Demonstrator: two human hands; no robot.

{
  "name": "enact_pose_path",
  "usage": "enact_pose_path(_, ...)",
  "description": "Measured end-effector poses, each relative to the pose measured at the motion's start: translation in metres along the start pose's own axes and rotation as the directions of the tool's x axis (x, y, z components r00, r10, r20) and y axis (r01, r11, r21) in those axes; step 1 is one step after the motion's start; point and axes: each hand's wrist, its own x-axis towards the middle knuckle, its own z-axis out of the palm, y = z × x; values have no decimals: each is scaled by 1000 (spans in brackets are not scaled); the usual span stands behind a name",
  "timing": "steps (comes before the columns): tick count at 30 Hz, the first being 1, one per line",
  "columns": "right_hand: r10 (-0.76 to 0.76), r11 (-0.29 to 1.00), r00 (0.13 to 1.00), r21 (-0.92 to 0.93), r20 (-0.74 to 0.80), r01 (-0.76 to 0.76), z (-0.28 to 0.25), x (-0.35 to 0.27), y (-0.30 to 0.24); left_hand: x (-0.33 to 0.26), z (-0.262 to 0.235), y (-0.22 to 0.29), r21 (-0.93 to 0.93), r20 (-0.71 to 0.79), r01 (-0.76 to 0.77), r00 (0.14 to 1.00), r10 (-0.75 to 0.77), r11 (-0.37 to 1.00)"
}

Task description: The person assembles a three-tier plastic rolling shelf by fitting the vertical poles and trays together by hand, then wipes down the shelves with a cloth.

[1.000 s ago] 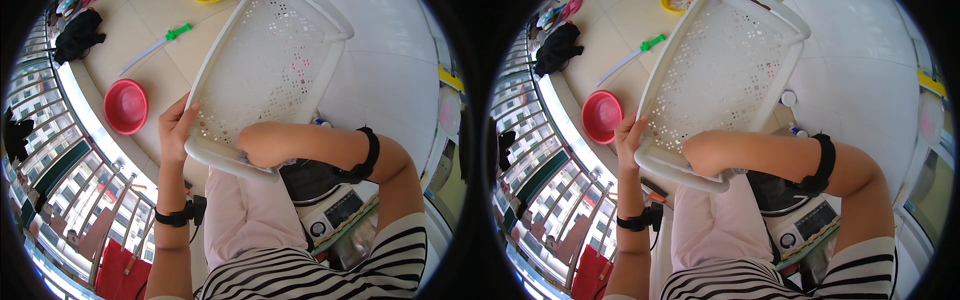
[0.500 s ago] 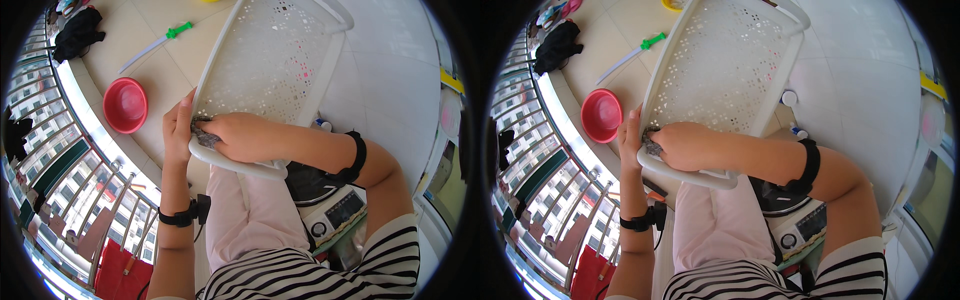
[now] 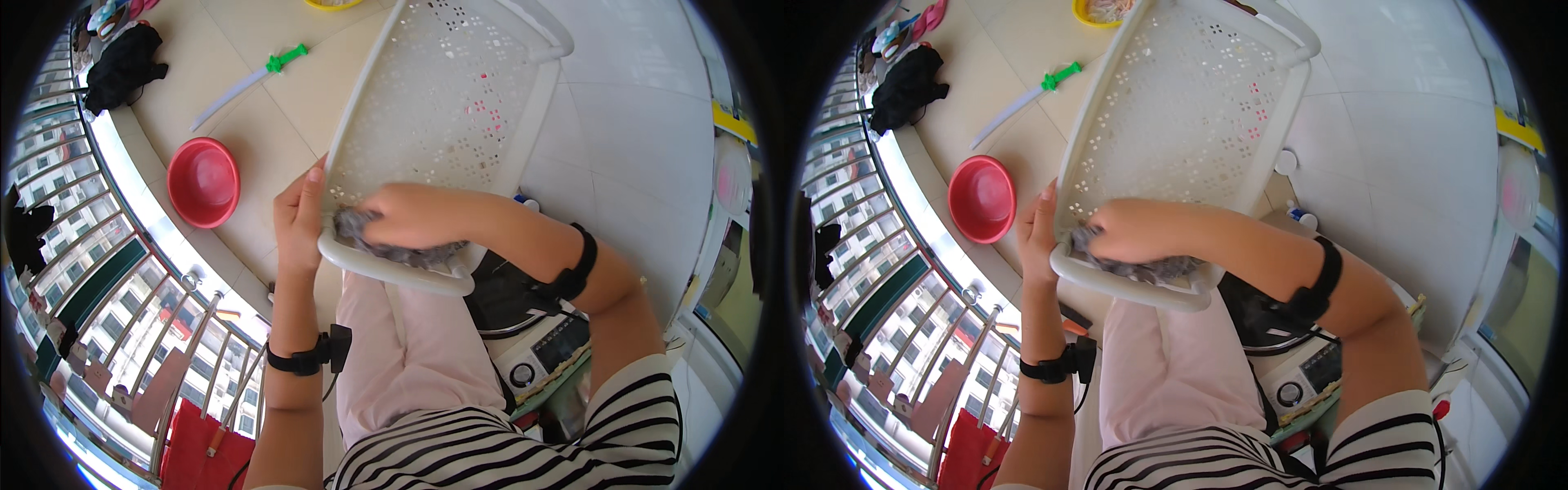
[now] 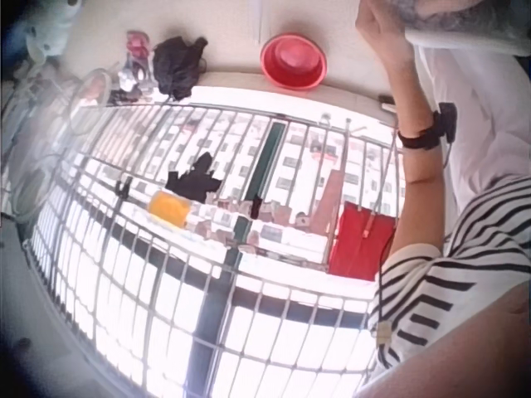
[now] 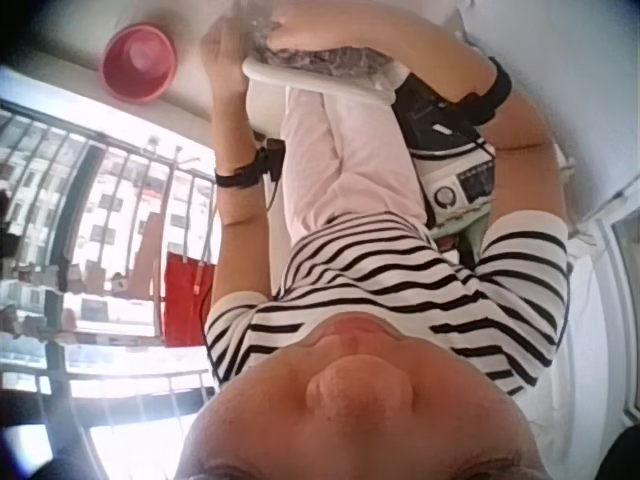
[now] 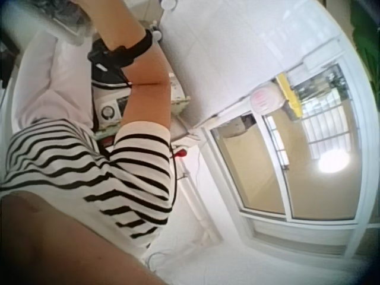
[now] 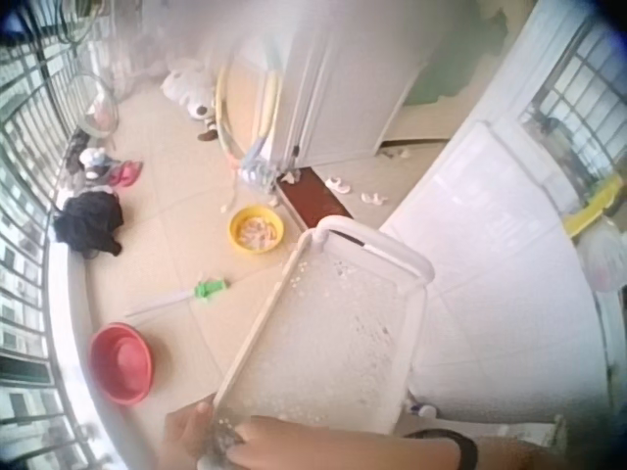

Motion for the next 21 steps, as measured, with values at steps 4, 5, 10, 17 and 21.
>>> enact_pose_path(4,-2,1000,959,10,-283,5,10,14,-14,7,-12,-1,49,52,11,999,-14,999)
enact_pose_path(5,-78,996,943,10,-324,86,17,15,-17,6,-17,-2,74,48,9,999,-13,997)
enact_pose_path(10,-270,962,924,-118,-272,246,24,10,0,2,-17,-5,-16,129,14,992,-12,1000)
enact_pose_path(17,144,838,989,-529,-26,-136,-10,-50,11,1,-25,-2,75,79,70,994,-76,995)
enact_pose_path(21,-133,621,695,-606,-706,-496,-53,-76,36,-1,-15,5,68,68,9,998,-13,998)
